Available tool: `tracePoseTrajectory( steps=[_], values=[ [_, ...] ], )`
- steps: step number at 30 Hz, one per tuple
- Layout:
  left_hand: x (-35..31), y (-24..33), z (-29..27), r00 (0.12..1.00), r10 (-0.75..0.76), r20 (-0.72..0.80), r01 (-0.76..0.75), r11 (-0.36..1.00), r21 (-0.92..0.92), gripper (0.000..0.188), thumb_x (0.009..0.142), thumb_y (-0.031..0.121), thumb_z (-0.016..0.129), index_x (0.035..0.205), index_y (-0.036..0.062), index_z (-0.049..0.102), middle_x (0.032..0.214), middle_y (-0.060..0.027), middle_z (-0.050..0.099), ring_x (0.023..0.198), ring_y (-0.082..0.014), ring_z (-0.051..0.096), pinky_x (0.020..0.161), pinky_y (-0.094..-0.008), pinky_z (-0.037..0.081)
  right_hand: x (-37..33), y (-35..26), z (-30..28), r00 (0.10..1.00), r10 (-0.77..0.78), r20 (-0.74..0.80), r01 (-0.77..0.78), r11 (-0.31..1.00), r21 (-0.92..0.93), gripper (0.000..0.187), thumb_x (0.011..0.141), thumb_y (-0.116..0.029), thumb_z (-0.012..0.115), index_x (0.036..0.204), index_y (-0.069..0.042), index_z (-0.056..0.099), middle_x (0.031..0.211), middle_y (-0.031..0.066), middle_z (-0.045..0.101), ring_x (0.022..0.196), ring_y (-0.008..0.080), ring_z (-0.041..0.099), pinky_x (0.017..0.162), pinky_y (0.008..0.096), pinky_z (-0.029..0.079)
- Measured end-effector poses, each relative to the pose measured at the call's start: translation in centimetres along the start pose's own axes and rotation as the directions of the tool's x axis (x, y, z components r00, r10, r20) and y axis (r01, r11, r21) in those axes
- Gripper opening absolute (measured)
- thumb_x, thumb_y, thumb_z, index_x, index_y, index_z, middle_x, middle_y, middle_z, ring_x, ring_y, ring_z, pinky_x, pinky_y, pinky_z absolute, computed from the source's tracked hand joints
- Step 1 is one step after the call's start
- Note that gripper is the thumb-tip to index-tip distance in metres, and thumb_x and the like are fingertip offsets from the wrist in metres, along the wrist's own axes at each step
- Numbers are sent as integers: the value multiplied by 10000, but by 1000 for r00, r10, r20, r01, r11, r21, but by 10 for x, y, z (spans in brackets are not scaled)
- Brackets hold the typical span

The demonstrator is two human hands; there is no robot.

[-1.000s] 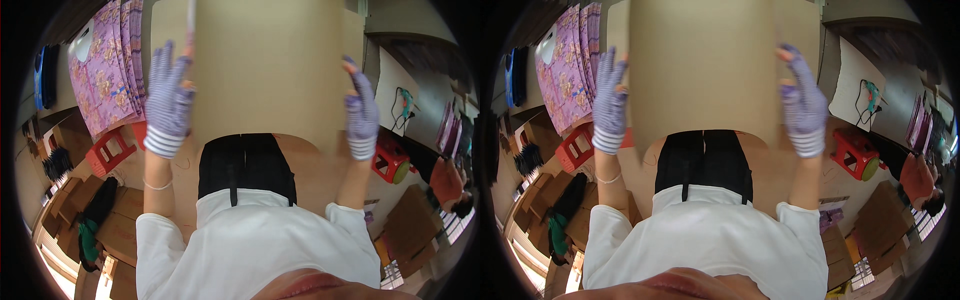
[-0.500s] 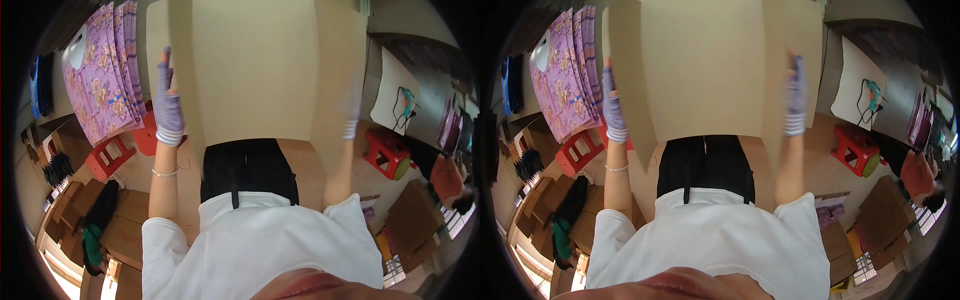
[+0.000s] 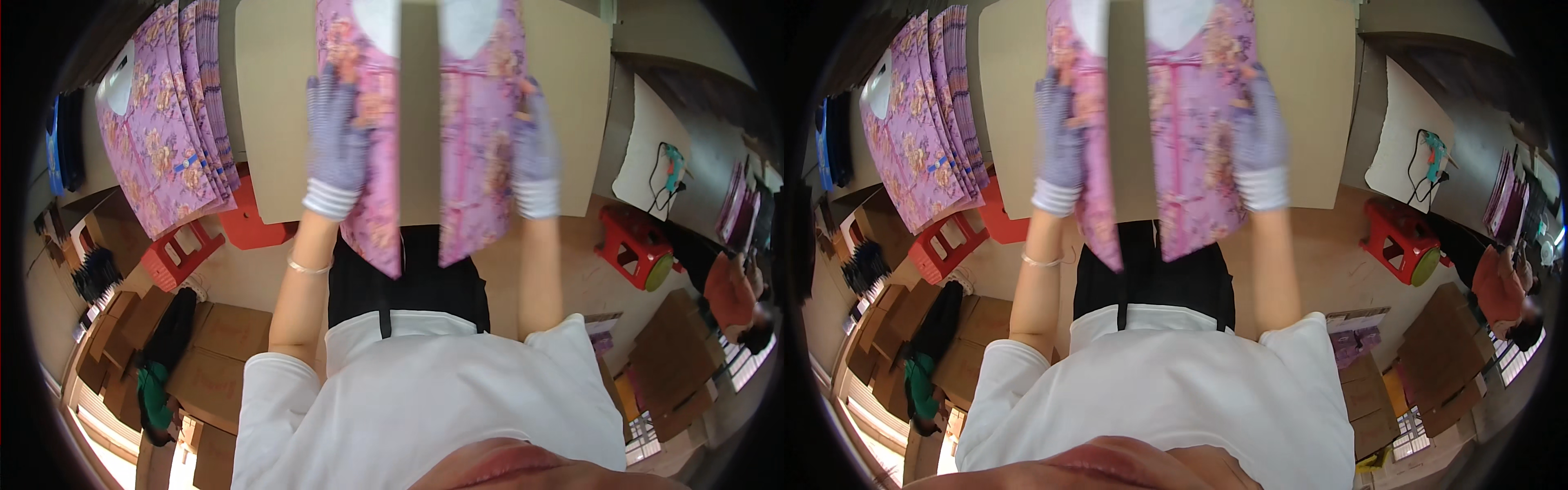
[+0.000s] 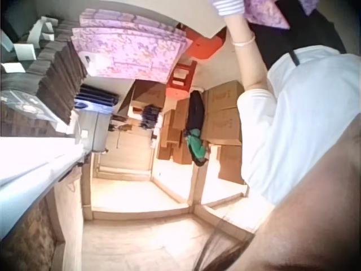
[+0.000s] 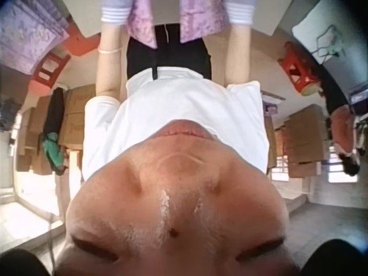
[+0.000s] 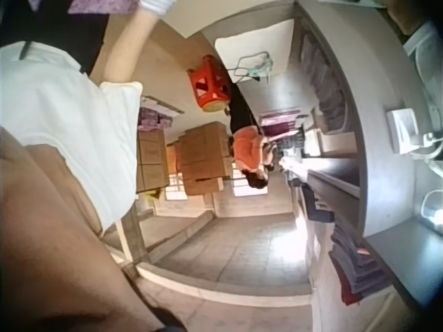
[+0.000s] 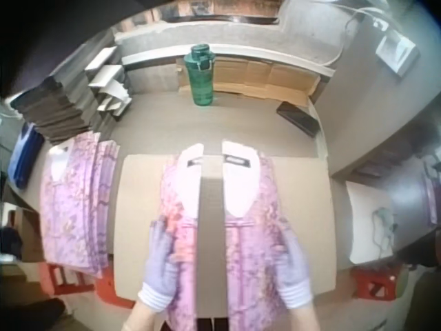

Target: The person repeatedly folds a pink floral-patterned garment on a cardboard surface, smoothing it flat and stacking it with other identical items. The process involves placing the garment, pressing it down, and moving it to a growing stack on the left side of the workspace.

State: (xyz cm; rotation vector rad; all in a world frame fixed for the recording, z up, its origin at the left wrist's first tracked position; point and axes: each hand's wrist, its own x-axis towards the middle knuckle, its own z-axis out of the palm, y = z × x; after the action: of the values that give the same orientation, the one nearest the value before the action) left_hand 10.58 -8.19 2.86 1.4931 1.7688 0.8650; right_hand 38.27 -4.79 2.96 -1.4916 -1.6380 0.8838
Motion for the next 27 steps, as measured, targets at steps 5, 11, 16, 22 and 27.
tracePoseTrajectory(
  steps=[5, 11, 16, 22, 27],
  values=[
    [-6, -5, -74, 963, -265, 41, 201, 612, -765, 637, 1039, 373, 449, 1512, -23, 293, 1560, -142, 341, 1429, -241, 337, 1179, -352, 251, -28, -38, -107, 961, 265, 74, -275, 930, 244, 850, 886, -509, 677, 1480, 12, 362, 1477, 148, 440, 1353, 265, 430, 1123, 372, 327],
    [19, -2, -84, 980, -108, -166, 33, 914, -404, 487, 1000, 139, 524, 1426, -75, 426, 1425, -158, 518, 1299, -230, 494, 1109, -330, 349, -7, -32, -121, 925, 380, -22, -378, 924, 49, 523, 900, -45, 612, 1393, 56, 469, 1327, 134, 577, 1207, 195, 541, 1050, 303, 390],
    [83, 11, -61, 989, 77, -127, -95, 985, -143, 506, 1015, 233, 475, 1451, -16, 418, 1460, -175, 472, 1348, -296, 435, 1135, -378, 310, 46, -6, -133, 975, 117, -187, -220, 597, -772, 453, 884, -57, 647, 1314, 41, 544, 1315, 133, 608, 1208, 209, 569, 1028, 313, 428],
    [77, 22, 4, 824, 549, -141, -538, 835, 115, 571, 1039, 386, 403, 1448, -12, 424, 1521, -226, 385, 1404, -396, 364, 1160, -449, 271, 15, -30, -82, 993, -62, 101, 91, 943, -320, 341, 897, -79, 658, 1229, -12, 628, 1213, 99, 674, 1119, 211, 627, 993, 322, 467],
    [58, 22, 50, 872, 484, 70, -428, 686, 589, 647, 935, 452, 476, 1446, 56, 443, 1590, -219, 242, 1441, -484, 230, 1141, -632, 171, -24, -22, 16, 920, 215, 327, -270, 954, 132, 239, 894, -156, 698, 1092, -22, 684, 979, 68, 714, 863, 146, 667, 816, 285, 526]
  ],
)
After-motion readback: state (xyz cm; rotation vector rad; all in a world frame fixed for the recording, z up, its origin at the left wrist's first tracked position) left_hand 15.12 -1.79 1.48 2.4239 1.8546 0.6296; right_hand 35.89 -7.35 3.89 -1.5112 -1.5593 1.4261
